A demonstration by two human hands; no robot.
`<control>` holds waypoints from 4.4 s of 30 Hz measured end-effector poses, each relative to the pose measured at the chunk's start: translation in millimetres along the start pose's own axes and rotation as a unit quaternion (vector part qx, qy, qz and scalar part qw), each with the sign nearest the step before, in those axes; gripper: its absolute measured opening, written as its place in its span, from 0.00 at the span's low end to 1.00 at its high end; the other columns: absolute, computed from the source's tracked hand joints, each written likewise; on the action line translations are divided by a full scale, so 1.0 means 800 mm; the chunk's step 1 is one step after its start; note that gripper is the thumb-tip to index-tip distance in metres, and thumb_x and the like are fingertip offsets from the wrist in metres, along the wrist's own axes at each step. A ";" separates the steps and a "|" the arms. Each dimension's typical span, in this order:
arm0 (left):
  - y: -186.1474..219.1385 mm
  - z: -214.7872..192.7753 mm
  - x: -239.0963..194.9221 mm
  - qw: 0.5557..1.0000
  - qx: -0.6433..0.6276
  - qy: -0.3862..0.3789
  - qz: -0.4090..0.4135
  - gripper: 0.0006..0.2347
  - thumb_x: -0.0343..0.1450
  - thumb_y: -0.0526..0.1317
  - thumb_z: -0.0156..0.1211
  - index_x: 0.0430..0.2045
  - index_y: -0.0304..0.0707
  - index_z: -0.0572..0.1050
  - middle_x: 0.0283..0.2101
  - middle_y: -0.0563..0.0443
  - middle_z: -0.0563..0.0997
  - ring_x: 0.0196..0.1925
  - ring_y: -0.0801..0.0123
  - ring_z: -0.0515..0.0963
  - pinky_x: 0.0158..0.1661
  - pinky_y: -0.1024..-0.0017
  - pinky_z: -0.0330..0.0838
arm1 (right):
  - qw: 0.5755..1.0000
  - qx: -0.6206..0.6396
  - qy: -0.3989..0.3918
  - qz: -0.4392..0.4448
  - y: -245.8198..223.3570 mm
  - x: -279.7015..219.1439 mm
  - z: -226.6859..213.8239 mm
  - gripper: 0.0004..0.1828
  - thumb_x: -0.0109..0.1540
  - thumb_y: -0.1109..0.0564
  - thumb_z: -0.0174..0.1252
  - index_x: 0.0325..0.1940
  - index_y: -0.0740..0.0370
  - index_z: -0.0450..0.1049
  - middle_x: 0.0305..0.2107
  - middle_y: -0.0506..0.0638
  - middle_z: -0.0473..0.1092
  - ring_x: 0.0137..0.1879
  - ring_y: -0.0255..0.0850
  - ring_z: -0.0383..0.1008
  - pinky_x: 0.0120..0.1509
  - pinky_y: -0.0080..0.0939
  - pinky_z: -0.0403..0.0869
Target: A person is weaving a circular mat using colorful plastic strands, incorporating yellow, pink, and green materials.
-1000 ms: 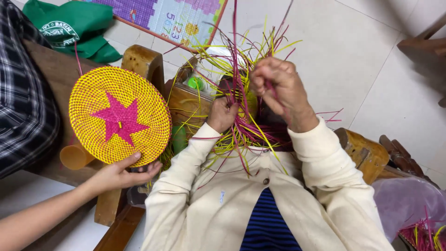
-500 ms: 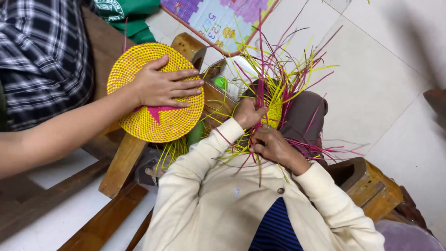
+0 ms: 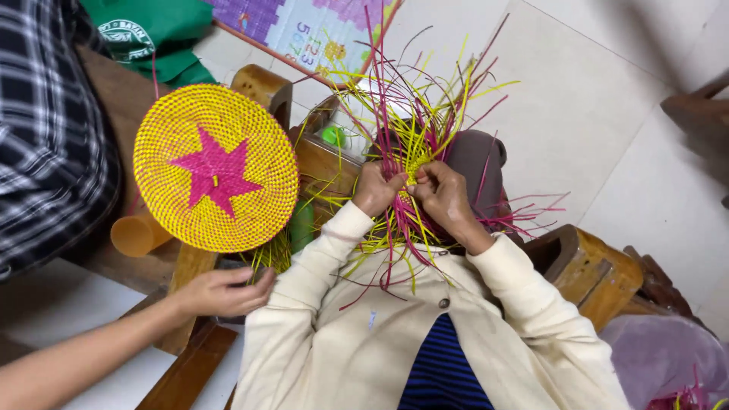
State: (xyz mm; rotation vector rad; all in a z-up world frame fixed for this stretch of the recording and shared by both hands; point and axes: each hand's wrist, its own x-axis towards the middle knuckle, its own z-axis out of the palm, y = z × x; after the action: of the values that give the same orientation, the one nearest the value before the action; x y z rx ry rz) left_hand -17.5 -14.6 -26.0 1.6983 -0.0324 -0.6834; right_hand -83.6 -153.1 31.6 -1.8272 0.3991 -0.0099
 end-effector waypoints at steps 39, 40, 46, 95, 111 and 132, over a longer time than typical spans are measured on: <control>0.015 0.000 -0.011 0.997 0.065 0.046 0.009 0.05 0.59 0.39 0.63 0.12 0.41 0.76 0.13 0.51 0.74 0.18 0.72 0.72 0.21 0.72 0.65 | 0.996 0.062 0.056 0.043 0.053 0.017 0.013 0.03 0.54 0.64 0.61 0.31 0.63 0.75 0.21 0.46 0.65 0.28 0.31 0.65 0.31 0.28 0.66; 0.027 -0.004 -0.012 0.997 0.065 0.045 0.009 0.05 0.59 0.39 0.63 0.12 0.41 0.76 0.13 0.51 0.74 0.18 0.72 0.72 0.21 0.72 0.65 | 0.996 0.062 0.056 0.043 0.045 0.016 0.012 0.03 0.54 0.64 0.61 0.31 0.63 0.75 0.21 0.46 0.65 0.28 0.31 0.65 0.31 0.28 0.66; 0.038 -0.011 -0.004 0.978 0.206 0.003 0.015 0.09 0.60 0.42 0.61 0.12 0.36 0.77 0.14 0.44 0.75 0.20 0.54 0.78 0.22 0.64 0.67 | 0.997 0.059 0.021 0.037 0.032 0.002 0.007 0.06 0.54 0.61 0.64 0.30 0.64 0.74 0.20 0.46 0.62 0.27 0.30 0.63 0.29 0.26 0.65; 0.025 0.000 -0.015 0.968 0.052 0.117 0.217 0.04 0.59 0.29 0.62 0.21 0.38 0.80 0.21 0.46 0.79 0.26 0.66 0.79 0.31 0.73 0.71 | 0.992 0.078 -0.040 -0.096 -0.002 0.034 0.009 0.08 0.55 0.67 0.62 0.38 0.66 0.77 0.27 0.56 0.71 0.38 0.45 0.73 0.45 0.46 0.72; 0.026 -0.018 -0.007 0.933 0.223 0.117 0.257 0.11 0.57 0.35 0.67 0.07 0.29 0.71 0.11 0.35 0.71 0.17 0.39 0.73 0.18 0.61 0.64 | 0.993 0.074 -0.065 -0.070 0.046 0.045 0.011 0.05 0.60 0.65 0.57 0.40 0.63 0.76 0.30 0.53 0.70 0.41 0.42 0.70 0.51 0.50 0.70; 0.014 -0.008 0.006 0.976 0.138 0.114 0.124 0.04 0.56 0.34 0.66 0.16 0.32 0.77 0.16 0.40 0.77 0.19 0.58 0.76 0.21 0.67 0.66 | 0.995 0.067 -0.033 -0.072 0.009 0.036 0.008 0.07 0.56 0.67 0.60 0.38 0.65 0.78 0.27 0.57 0.72 0.38 0.48 0.74 0.45 0.47 0.72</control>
State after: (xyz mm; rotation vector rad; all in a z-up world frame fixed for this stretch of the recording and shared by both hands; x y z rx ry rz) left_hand -6.6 -14.1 -17.2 1.9902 -0.1814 -0.3036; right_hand -57.1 -157.2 17.1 -1.7156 0.2157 -0.0743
